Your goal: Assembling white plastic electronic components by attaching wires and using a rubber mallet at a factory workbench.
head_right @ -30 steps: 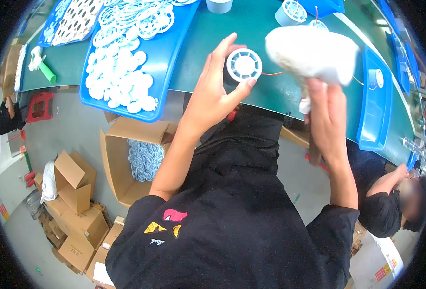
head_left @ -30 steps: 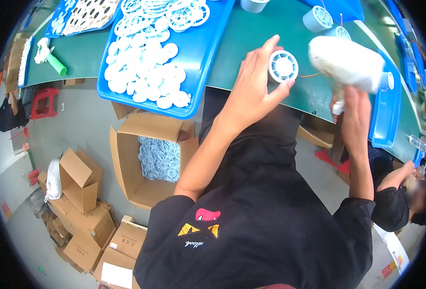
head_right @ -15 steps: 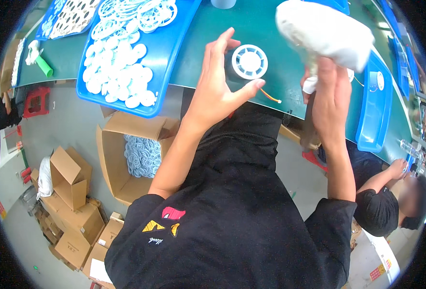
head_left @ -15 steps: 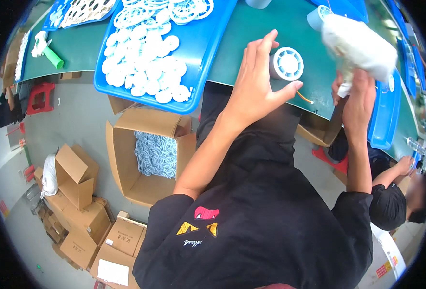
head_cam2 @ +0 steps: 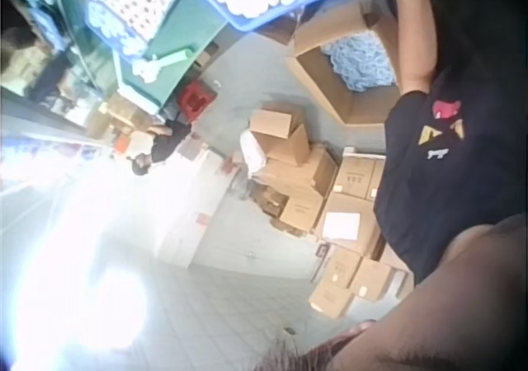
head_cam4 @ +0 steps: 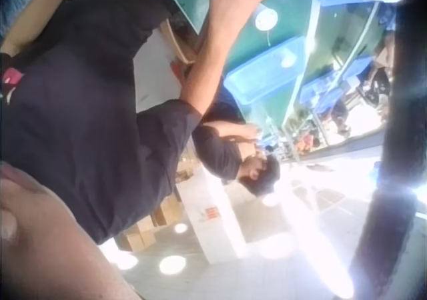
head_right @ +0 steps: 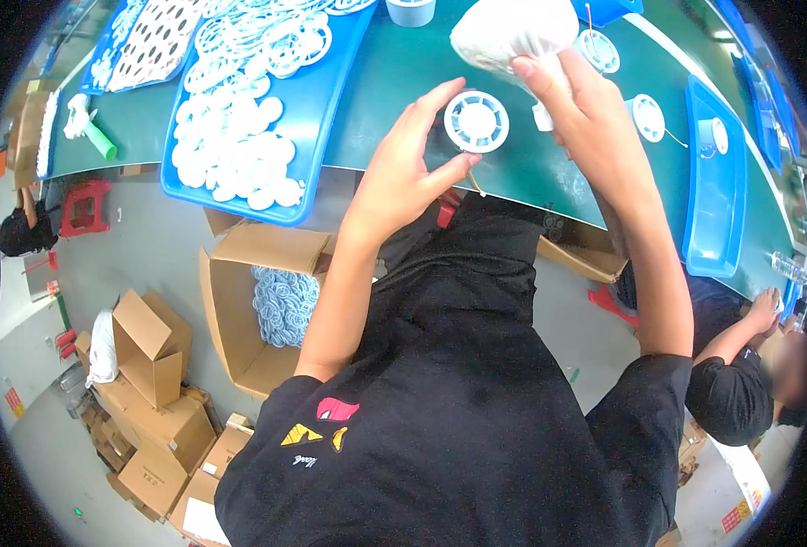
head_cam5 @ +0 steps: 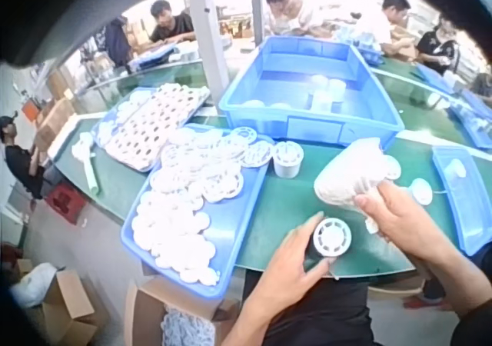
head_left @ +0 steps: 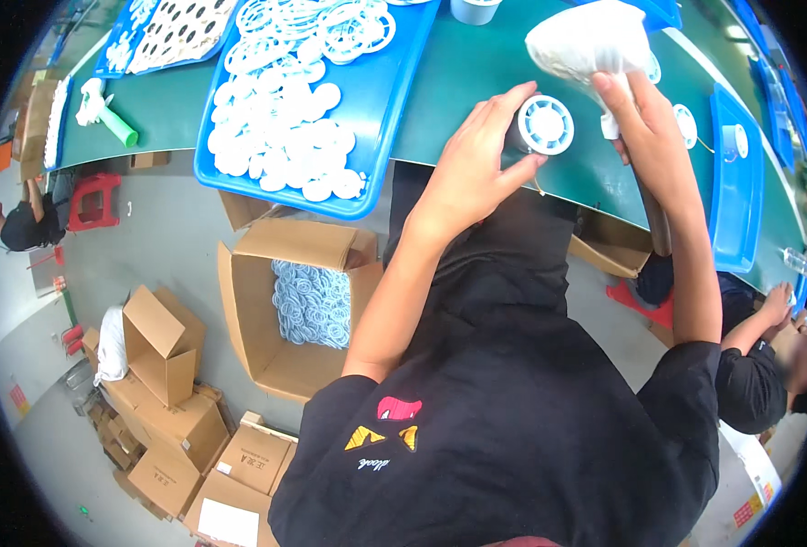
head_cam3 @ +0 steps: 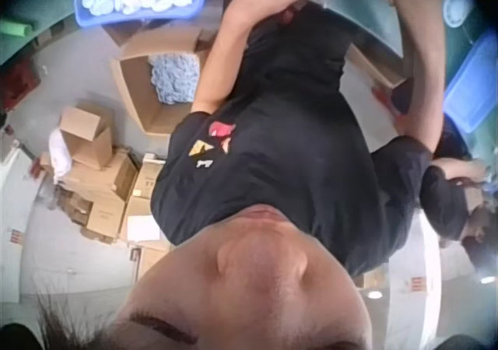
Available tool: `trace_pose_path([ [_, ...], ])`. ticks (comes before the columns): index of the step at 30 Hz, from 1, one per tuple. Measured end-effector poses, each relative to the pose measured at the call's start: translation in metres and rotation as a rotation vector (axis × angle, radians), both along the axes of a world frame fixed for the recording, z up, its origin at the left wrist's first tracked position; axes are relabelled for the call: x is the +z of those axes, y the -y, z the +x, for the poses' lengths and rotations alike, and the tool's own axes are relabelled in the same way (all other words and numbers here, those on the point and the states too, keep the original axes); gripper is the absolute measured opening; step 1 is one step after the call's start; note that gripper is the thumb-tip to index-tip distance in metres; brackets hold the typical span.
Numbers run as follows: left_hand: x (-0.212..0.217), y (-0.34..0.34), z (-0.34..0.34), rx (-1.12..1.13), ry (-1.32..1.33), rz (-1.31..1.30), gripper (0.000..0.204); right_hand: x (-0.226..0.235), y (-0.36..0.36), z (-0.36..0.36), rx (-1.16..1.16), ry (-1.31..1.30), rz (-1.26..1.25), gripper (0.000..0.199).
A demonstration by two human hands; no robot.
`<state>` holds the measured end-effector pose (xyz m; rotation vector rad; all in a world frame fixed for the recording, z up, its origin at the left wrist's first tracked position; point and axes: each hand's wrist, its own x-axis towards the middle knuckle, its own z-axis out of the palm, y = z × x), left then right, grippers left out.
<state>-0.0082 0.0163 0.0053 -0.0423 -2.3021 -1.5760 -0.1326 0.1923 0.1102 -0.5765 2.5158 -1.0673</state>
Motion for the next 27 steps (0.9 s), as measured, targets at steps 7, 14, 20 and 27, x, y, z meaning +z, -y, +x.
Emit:
trace_pose_path([
  [7, 0.004, -0.023, -0.016, 0.007, 0.056, -0.035, 0.064, 0.002, -0.041, 0.033, -0.148, -0.084, -0.131, 0.036],
  [14, -0.021, -0.155, -0.079, 0.04, -0.32, 0.159, 0.038, 0.001, -0.078, 0.048, 0.032, -0.255, -0.173, 0.05],
  [20, 0.013, -0.079, 0.002, -0.191, 0.024, -0.345, 0.048, -0.024, -0.104, 0.041, 0.086, -0.377, -0.065, 0.064],
  [27, 0.029, -0.023, -0.073, 0.131, 0.086, -0.116, 0.065, -0.058, -0.097, 0.043, 0.042, -0.385, 0.019, 0.055],
])
